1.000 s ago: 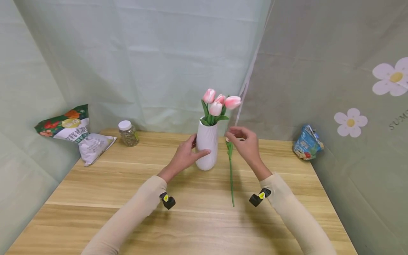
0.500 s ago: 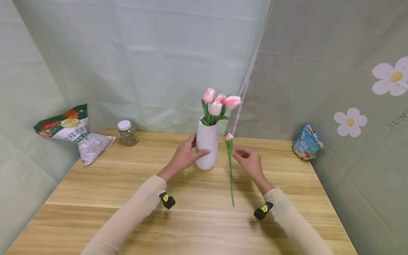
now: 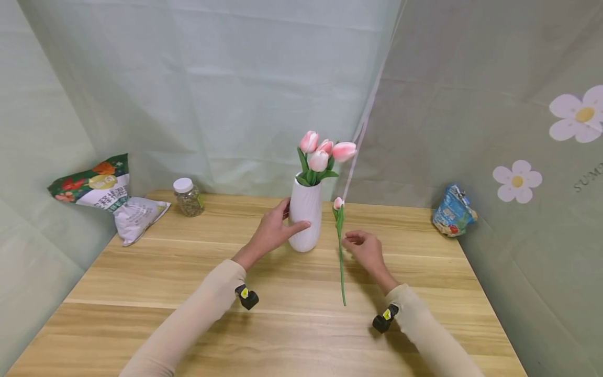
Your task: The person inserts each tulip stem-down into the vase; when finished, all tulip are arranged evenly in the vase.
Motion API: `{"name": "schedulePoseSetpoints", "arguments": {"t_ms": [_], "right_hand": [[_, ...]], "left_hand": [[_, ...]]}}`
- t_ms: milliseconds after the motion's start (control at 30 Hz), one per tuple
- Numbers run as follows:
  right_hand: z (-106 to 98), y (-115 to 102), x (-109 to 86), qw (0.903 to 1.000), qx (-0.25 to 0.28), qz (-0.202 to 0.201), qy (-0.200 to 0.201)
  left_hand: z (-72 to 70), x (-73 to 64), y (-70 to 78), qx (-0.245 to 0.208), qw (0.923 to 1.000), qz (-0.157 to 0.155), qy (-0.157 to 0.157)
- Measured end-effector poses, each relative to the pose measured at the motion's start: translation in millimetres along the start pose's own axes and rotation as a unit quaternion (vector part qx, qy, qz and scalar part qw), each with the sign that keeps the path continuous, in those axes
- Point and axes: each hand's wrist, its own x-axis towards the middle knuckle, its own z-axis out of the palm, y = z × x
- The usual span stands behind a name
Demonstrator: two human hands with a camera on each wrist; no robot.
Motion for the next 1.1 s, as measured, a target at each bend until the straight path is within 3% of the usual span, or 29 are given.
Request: {"name": "schedulePoseSetpoints", "arguments": {"t_ms": [1100], "right_hand": [[21,0,7.2,0.9941,-0.098,0.031,0.037]], "left_hand": [[-0.1,-0.1,-2.1,0.009,0.9999,0.007,0.002]]}}
